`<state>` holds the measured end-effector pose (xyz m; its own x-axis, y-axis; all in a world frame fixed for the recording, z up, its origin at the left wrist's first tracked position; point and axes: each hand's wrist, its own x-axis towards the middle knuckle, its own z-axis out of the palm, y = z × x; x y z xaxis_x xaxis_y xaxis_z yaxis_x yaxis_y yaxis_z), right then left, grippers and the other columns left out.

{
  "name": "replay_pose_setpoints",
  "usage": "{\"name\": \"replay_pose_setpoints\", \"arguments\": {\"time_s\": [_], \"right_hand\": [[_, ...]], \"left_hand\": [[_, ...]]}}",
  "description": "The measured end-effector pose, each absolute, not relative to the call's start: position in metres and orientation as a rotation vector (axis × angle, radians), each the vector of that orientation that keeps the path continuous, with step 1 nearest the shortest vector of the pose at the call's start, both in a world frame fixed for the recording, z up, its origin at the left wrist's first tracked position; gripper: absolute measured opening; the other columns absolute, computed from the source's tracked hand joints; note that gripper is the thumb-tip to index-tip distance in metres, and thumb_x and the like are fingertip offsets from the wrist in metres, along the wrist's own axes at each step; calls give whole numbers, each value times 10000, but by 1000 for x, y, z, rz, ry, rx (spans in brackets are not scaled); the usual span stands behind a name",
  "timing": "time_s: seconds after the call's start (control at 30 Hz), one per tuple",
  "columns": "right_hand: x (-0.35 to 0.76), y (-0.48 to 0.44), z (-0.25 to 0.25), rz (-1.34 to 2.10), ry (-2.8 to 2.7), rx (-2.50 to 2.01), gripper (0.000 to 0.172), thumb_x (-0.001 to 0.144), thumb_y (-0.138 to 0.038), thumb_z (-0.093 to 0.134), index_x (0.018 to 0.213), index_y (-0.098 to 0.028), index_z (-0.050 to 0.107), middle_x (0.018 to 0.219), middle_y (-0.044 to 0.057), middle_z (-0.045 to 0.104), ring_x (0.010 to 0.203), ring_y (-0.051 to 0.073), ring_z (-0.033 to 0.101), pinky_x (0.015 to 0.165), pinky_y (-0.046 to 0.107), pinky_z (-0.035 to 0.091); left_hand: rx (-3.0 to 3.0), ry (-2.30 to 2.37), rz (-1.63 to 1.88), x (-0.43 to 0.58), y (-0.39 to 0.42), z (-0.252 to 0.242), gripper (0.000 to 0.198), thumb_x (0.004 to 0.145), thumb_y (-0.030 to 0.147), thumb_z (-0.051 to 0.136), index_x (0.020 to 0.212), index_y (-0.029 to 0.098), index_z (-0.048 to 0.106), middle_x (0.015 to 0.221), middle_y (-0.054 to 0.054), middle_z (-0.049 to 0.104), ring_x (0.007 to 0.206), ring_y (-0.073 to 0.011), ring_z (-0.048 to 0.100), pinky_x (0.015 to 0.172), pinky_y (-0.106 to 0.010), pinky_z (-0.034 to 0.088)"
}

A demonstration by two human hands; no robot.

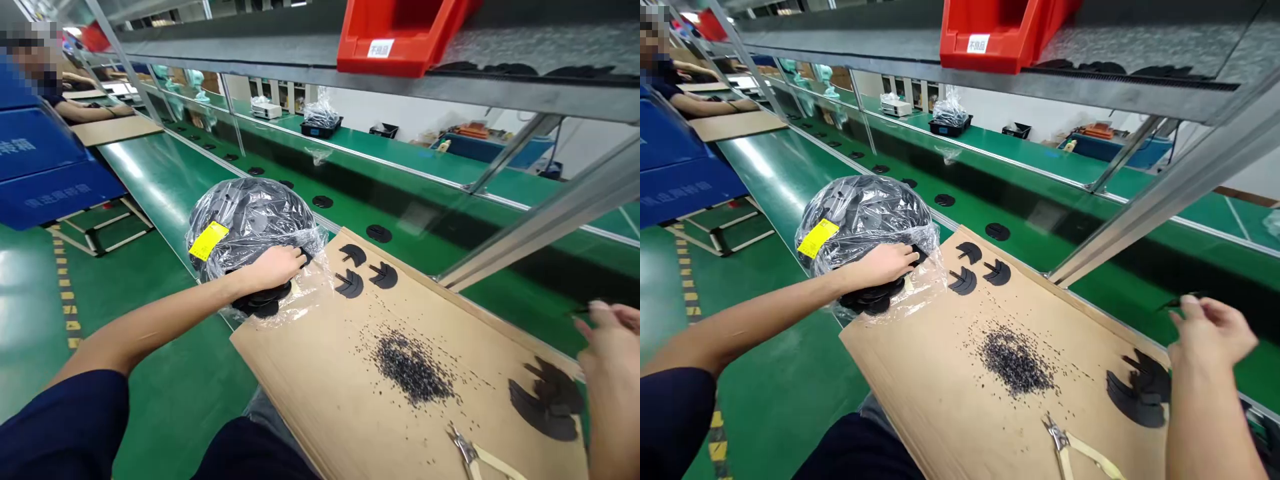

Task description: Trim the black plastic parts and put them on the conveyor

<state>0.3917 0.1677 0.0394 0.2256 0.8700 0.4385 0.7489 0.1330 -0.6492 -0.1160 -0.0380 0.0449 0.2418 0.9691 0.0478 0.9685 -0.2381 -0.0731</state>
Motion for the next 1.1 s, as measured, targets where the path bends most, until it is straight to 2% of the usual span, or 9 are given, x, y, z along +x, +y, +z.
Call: {"name": "replay_pose_setpoints", "arguments": {"time_s": [0.13, 0.23, 0.33, 0.43, 0.5, 0.6, 0.73, 0.9, 1.1], "right_hand": [[406, 103, 49, 876, -1016, -1446, 241, 959, -418, 472, 911, -347, 698, 1438, 111, 578, 1239, 308, 612, 798, 534, 560], [398, 37, 44, 1155, -979, -1413, 331, 976, -369, 412, 804, -320, 691, 1436, 111, 583, 1293, 324, 582, 917, 566, 549], [367, -23, 35, 1306, -968, -1278, 454, 1003, -553, 309, 1034, -320, 697, 1469, 103, 561, 1305, 319, 583, 1040, 575, 521], [326, -62, 25, 1406, -1078, -1176, 541, 989, -652, 300, 1216, -294, 635, 1426, 109, 599, 1290, 313, 601, 1055, 595, 520], [303, -76, 18, 1471, -1051, -1176, 344, 931, -518, 582, 1187, -297, 649, 1369, 77, 645, 1242, 288, 639, 1027, 525, 562], [280, -85, 8, 1565, -1029, -1186, 347, 822, -429, 746, 1111, -251, 678, 1295, 75, 678, 1031, 264, 731, 907, 461, 628], [269, -89, -1, 1587, -1105, -1173, 474, 737, -415, 823, 1144, -225, 672, 1158, 74, 726, 911, 220, 724, 760, 368, 647], [270, -96, -6, 1532, -1142, -1138, 336, 757, -409, 819, 992, -209, 686, 867, 12, 716, 778, 152, 673, 709, 275, 598], [270, -100, -10, 1513, -1163, -1168, 305, 771, -444, 808, 904, -209, 667, 757, -19, 656, 686, 133, 622, 655, 261, 564]], "left_hand": [[-2396, -1859, -44, -107, -15, 41, 176, 930, 126, 513, 845, 110, 667, 939, -163, 662, 886, -266, 641, 766, -358, 507], [-2412, -1894, -454, -97, -26, 53, 216, 991, 201, 440, 914, 137, 632, 921, -112, 653, 863, -238, 633, 779, -347, 505], [-2575, -1983, -1146, -71, -48, 60, 244, 1034, 316, 402, 1028, 177, 602, 758, -10, 621, 686, -169, 603, 685, -284, 498], [-2707, -1901, -1624, -28, -64, 53, 296, 1037, 378, 407, 1062, 189, 633, 869, -28, 683, 835, -182, 655, 785, -290, 531], [-2717, -1842, -1849, 3, -67, 41, 315, 1036, 378, 407, 1054, 185, 655, 1021, -60, 708, 1002, -203, 658, 909, -319, 527], [-2776, -1851, -2067, 44, -66, 21, 283, 1031, 347, 417, 1102, 185, 638, 1113, -74, 704, 1088, -206, 649, 992, -348, 513], [-2937, -1752, -2155, 74, -62, 3, 262, 961, 272, 567, 1211, 197, 566, 1166, -81, 679, 1102, -205, 652, 975, -339, 535], [-3076, -1522, -1867, 81, -63, -8, 287, 924, 244, 630, 1206, 196, 622, 1138, -100, 679, 1056, -222, 662, 913, -360, 560], [-2990, -1585, -1707, 80, -70, -15, 291, 937, 288, 633, 1209, 188, 641, 1094, -97, 715, 1019, -220, 678, 875, -376, 574]]}}
